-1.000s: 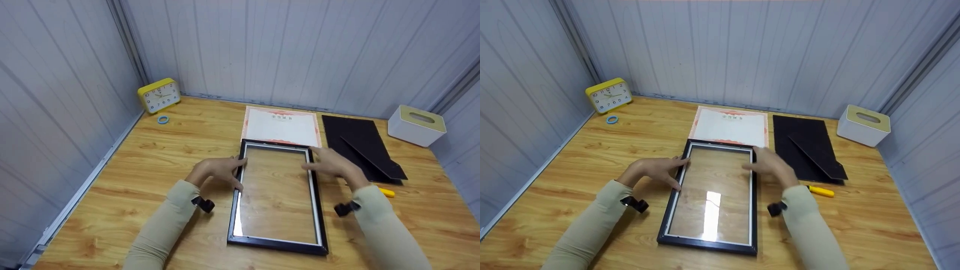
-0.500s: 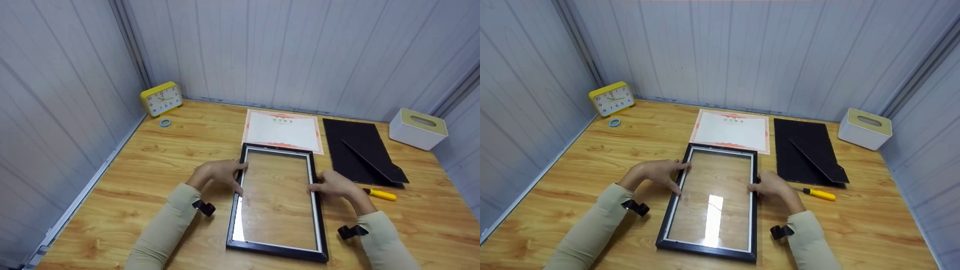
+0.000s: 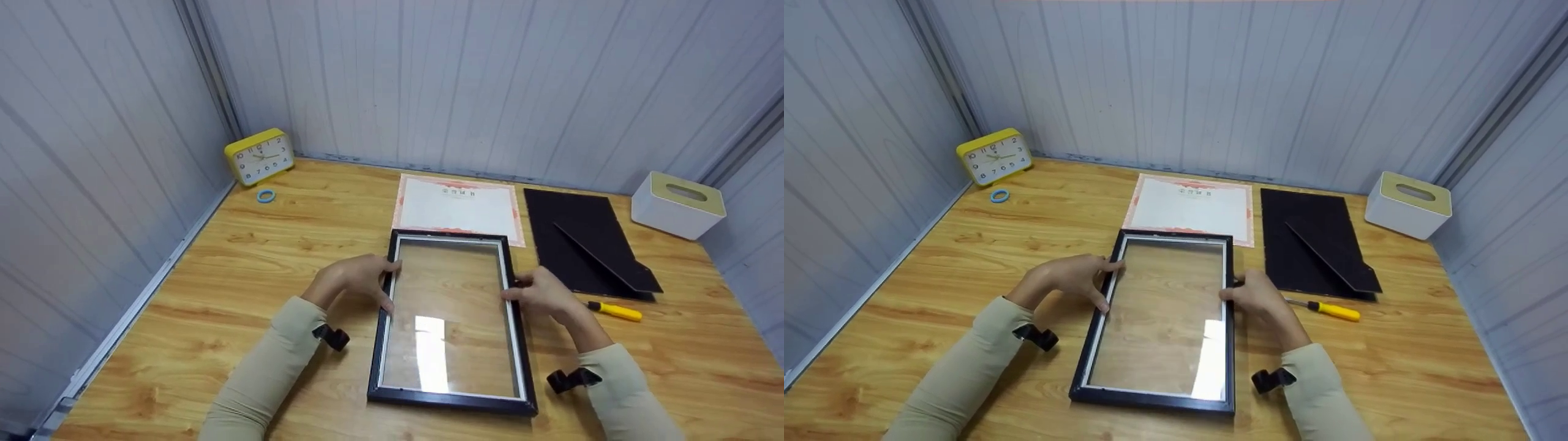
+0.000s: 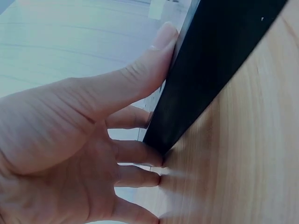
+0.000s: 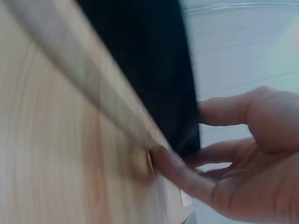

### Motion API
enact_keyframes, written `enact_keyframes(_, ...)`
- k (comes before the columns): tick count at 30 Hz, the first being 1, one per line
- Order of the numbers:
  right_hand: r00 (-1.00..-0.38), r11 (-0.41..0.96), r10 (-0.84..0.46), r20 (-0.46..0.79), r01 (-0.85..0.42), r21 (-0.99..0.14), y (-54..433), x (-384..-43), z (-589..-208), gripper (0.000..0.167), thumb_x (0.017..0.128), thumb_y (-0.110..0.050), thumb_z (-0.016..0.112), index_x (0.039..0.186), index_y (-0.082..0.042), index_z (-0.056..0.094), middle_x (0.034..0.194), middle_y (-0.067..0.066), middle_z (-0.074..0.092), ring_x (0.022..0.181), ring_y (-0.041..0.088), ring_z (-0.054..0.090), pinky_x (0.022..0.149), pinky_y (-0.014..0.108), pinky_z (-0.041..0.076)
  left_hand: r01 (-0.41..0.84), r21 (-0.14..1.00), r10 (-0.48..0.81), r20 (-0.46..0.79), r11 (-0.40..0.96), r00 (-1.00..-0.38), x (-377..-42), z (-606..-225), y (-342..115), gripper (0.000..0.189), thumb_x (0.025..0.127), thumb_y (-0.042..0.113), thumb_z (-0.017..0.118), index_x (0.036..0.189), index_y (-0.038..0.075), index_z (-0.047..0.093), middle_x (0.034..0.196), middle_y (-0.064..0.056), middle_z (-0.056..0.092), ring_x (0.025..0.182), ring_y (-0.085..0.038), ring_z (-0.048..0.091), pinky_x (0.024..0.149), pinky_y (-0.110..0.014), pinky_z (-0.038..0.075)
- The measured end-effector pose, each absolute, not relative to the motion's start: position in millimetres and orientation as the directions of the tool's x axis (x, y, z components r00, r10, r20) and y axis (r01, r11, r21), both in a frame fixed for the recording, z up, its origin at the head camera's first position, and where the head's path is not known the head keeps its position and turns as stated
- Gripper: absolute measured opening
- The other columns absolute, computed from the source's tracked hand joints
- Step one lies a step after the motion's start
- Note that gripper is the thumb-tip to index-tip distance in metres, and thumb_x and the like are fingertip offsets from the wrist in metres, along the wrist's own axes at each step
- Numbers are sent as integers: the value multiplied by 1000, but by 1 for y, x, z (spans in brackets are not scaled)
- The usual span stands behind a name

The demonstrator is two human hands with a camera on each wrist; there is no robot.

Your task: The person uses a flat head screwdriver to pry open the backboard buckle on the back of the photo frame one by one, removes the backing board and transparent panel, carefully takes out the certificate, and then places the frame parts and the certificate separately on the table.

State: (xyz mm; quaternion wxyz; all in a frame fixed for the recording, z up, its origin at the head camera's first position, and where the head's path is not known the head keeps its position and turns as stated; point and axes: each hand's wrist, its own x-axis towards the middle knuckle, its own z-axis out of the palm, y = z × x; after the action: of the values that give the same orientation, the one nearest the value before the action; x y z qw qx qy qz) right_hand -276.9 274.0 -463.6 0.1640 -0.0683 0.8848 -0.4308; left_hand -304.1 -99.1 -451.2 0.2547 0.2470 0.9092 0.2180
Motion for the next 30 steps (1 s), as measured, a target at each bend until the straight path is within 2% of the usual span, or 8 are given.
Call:
enact_keyframes(3,-920,401,-279,-275,149,-904,276,-280,-467,69,90,-7,72,143,19,37,122,31,59,93,22,65,79,32,57,332,515,549,-354,790,-757,-305,-451,-99,107,70,47,88,156,14,34,110,-10,55,91,-22,52,83,-34,43)
enact_keyframes(6,-879,175,-349,-326,280,-944,277,-282,-475,76,89,7,65,148,20,18,123,33,58,95,24,69,85,35,57,326,511,541,-356,795,-762,-305,-451,-99,108,69,47,89,156,13,34,120,-11,56,97,-23,52,87,-35,43)
enact_keyframes(13,-846,-58,-389,-365,418,-907,269,-283,-487,58,80,19,55,130,12,27,101,17,64,80,23,70,73,33,57,330,532,564,-368,780,-739,-304,-453,-102,118,74,49,86,160,9,17,160,-16,30,138,-22,38,116,-40,29)
enact_keyframes(19,-857,-69,-400,-326,383,-921,266,-283,-485,43,77,21,48,112,5,31,91,11,54,72,17,64,66,26,54,321,633,617,-323,705,-718,-308,-453,-107,98,100,49,55,158,1,-7,164,-22,7,148,-25,22,120,-39,17)
enact_keyframes(22,-855,-72,-397,-334,391,-918,265,-284,-482,41,76,21,49,108,2,31,87,9,53,72,17,60,64,25,53,301,659,607,-299,689,-736,-310,-452,-107,82,104,52,43,156,-3,14,157,-26,29,142,-29,33,115,-40,28)
enact_keyframes(25,-860,-67,-385,-335,389,-919,265,-283,-481,42,75,21,49,107,1,31,85,9,52,72,17,58,63,24,52,292,657,592,-293,695,-751,-309,-451,-107,59,104,53,42,134,3,43,117,-16,54,109,-26,53,90,-38,45)
enact_keyframes(27,-863,-66,-381,-331,383,-921,264,-282,-481,45,76,22,49,112,4,30,86,9,53,72,17,58,63,24,52,297,643,590,-302,706,-748,-309,-451,-107,44,105,50,42,117,8,51,96,-8,51,88,-22,51,74,-35,42)
enact_keyframes(30,-861,-72,-395,-321,377,-923,263,-280,-481,61,77,23,46,133,9,23,92,13,54,75,19,61,66,26,52,321,627,604,-308,710,-735,-309,-451,-107,34,107,43,43,105,11,55,86,-4,49,79,-19,48,67,-33,40)
